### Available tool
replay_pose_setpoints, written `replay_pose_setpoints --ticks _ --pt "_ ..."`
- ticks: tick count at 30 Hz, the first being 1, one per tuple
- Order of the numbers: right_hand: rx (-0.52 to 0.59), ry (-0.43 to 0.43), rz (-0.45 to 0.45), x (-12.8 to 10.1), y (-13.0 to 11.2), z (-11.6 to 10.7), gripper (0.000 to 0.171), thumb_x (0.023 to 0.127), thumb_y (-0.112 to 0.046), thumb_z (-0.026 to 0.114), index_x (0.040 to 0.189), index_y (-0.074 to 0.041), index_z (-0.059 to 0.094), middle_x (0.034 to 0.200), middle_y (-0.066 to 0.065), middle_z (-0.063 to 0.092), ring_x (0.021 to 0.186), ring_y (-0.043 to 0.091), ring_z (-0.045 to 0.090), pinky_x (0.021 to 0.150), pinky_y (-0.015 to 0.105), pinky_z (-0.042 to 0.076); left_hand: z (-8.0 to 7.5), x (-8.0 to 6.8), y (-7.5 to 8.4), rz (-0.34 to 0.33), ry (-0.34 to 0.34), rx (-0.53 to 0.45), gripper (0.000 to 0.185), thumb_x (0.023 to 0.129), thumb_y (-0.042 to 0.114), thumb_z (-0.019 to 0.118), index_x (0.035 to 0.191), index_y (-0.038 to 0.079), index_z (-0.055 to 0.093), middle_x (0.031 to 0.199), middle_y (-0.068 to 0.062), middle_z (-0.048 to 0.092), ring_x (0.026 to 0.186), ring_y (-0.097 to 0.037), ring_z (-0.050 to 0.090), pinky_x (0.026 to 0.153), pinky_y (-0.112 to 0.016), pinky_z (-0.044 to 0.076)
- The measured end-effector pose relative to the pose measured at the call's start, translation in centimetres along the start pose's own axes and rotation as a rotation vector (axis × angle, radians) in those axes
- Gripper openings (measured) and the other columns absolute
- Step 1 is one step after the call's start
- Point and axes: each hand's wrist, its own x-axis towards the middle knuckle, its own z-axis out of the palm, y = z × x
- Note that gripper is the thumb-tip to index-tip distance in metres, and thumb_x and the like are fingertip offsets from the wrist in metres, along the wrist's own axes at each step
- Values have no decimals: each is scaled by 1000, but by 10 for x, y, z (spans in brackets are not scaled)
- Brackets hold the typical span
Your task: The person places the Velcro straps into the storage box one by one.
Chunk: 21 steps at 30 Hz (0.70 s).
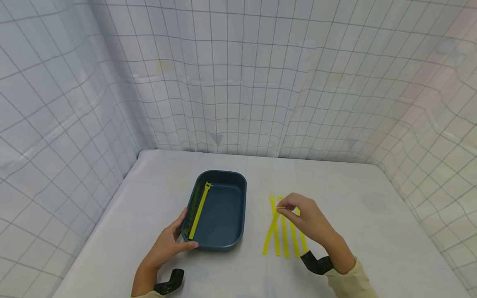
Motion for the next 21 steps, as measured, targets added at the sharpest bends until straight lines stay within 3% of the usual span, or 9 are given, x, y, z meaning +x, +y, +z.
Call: replay_pose_setpoints --ticks 21 --pt "-1 14 -15 -2 -21 -13 17 79 0 70 88 -14 64 84 -13 57 72 4 50 57 19 44 -1 0 0 -6 3 2 100 72 16 79 147 6 14 151 -14 11 135 -33 15 104 -44 21"
